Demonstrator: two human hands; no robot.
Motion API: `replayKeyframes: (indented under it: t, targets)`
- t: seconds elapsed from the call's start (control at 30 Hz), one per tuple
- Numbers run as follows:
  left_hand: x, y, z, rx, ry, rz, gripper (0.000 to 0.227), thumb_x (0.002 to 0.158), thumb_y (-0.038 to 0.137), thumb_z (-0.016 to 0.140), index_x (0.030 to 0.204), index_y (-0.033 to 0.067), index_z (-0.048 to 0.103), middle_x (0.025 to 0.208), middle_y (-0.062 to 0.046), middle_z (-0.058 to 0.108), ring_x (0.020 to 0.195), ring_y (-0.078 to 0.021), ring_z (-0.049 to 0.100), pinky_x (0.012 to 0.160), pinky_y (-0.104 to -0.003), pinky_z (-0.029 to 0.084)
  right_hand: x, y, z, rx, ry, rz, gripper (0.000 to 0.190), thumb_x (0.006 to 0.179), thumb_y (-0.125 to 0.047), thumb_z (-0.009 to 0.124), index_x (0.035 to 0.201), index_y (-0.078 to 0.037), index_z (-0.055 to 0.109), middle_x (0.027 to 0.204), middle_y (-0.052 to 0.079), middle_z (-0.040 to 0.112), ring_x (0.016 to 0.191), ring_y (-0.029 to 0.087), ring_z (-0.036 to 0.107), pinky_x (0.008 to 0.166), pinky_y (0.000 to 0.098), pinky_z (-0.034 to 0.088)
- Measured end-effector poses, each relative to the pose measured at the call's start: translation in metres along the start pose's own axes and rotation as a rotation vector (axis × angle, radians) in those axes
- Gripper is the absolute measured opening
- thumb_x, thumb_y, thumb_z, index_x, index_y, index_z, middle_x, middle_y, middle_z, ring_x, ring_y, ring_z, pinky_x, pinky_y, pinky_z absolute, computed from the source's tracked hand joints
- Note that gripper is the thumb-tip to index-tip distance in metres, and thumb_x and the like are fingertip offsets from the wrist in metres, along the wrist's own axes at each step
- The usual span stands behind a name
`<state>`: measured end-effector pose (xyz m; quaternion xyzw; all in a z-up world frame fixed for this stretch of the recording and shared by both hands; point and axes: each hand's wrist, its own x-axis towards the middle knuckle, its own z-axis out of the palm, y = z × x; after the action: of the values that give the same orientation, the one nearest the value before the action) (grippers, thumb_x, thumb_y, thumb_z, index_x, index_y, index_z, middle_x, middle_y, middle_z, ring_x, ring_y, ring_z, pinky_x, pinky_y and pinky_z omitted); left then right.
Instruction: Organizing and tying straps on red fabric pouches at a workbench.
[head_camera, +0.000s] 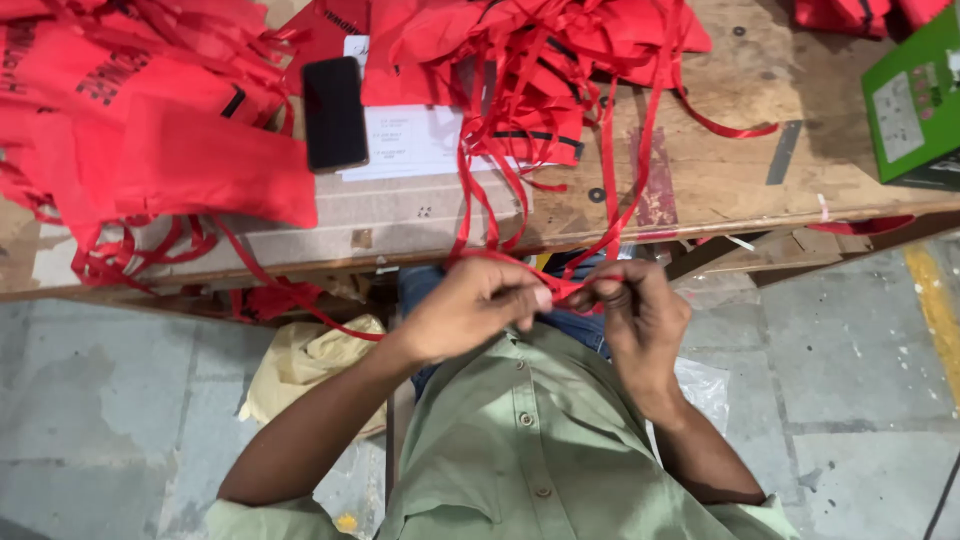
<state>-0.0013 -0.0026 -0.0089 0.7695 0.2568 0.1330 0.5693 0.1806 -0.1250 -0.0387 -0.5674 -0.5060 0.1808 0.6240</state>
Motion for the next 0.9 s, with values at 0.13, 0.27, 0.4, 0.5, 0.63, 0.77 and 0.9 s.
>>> replayKeyframes:
  t: [0.13,0.27,0.4,0.5,0.63,0.77,0.9]
  targets:
    - [-0.008,0.002,0.01,-0.421,0.008,-0.01,0.03,0.107,0.029,0.063,0.104,0.0002,0.071,0.081,0.003,0.066,0.068,-0.0007,0.053,0.059,-0.021,0.042,0.005,-0.006,0.005,0.261,0.013,0.112,0.007,0.104,-0.004,0.057,0.105,0.002,0.054,0.099,0.008,0.073,0.083,0.013,0.075,0.075,0.027,0.064]
    - [-0.01,0.015,0.013,-0.662,0.119,-0.087,0.029,0.105,0.028,0.064,0.107,0.0001,0.072,0.081,0.003,0.064,0.061,-0.0001,0.045,0.051,-0.018,0.034,-0.001,-0.012,0.006,-0.007,-0.018,0.011,0.006,0.104,0.0,0.063,0.104,0.005,0.06,0.093,0.01,0.07,0.083,0.014,0.072,0.076,0.0276,0.06]
    - [-0.003,0.013,0.028,-0.825,0.191,-0.1,0.031,0.101,0.025,0.067,0.117,0.0,0.072,0.085,0.002,0.068,0.062,0.0003,0.046,0.052,-0.017,0.034,0.0,-0.025,0.009,-0.138,-0.055,-0.091,0.002,0.101,0.004,0.065,0.104,0.004,0.065,0.094,0.01,0.069,0.08,0.014,0.066,0.073,0.027,0.056]
    - [0.005,0.004,0.035,-0.73,0.223,-0.008,0.032,0.101,0.024,0.067,0.12,-0.0011,0.072,0.09,0.0,0.071,0.071,-0.0008,0.054,0.059,-0.018,0.041,0.005,-0.036,0.007,-0.198,-0.078,-0.143,0.009,0.097,0.008,0.066,0.105,0.004,0.066,0.096,0.01,0.069,0.082,0.015,0.066,0.074,0.0279,0.055]
    - [0.006,0.0,0.032,-0.475,0.167,0.188,0.03,0.103,0.019,0.065,0.121,-0.0038,0.072,0.096,-0.001,0.075,0.088,-0.0038,0.068,0.079,-0.022,0.058,0.019,-0.044,-0.004,-0.447,-0.12,-0.397,0.037,0.068,0.018,0.061,0.1,0.003,0.069,0.094,0.012,0.068,0.087,0.026,0.065,0.075,0.0357,0.054]
    - [0.002,0.012,0.023,-0.282,0.121,0.206,0.025,0.101,0.014,0.065,0.118,-0.0031,0.073,0.089,-0.002,0.075,0.085,-0.0025,0.065,0.078,-0.023,0.056,0.045,-0.061,-0.002,-0.504,-0.156,-0.542,0.041,0.06,0.014,0.063,0.098,0.001,0.069,0.094,0.013,0.066,0.092,0.034,0.062,0.08,0.0428,0.052]
    - [-0.002,0.032,0.015,-0.091,0.159,0.224,0.019,0.097,0.014,0.072,0.109,-0.0005,0.074,0.076,-0.006,0.068,0.073,-0.0027,0.057,0.067,-0.026,0.052,0.058,-0.036,-0.006,-0.239,-0.299,-0.406,0.019,0.076,0.009,0.065,0.093,0.002,0.065,0.1,0.015,0.07,0.092,0.029,0.069,0.08,0.0371,0.056]
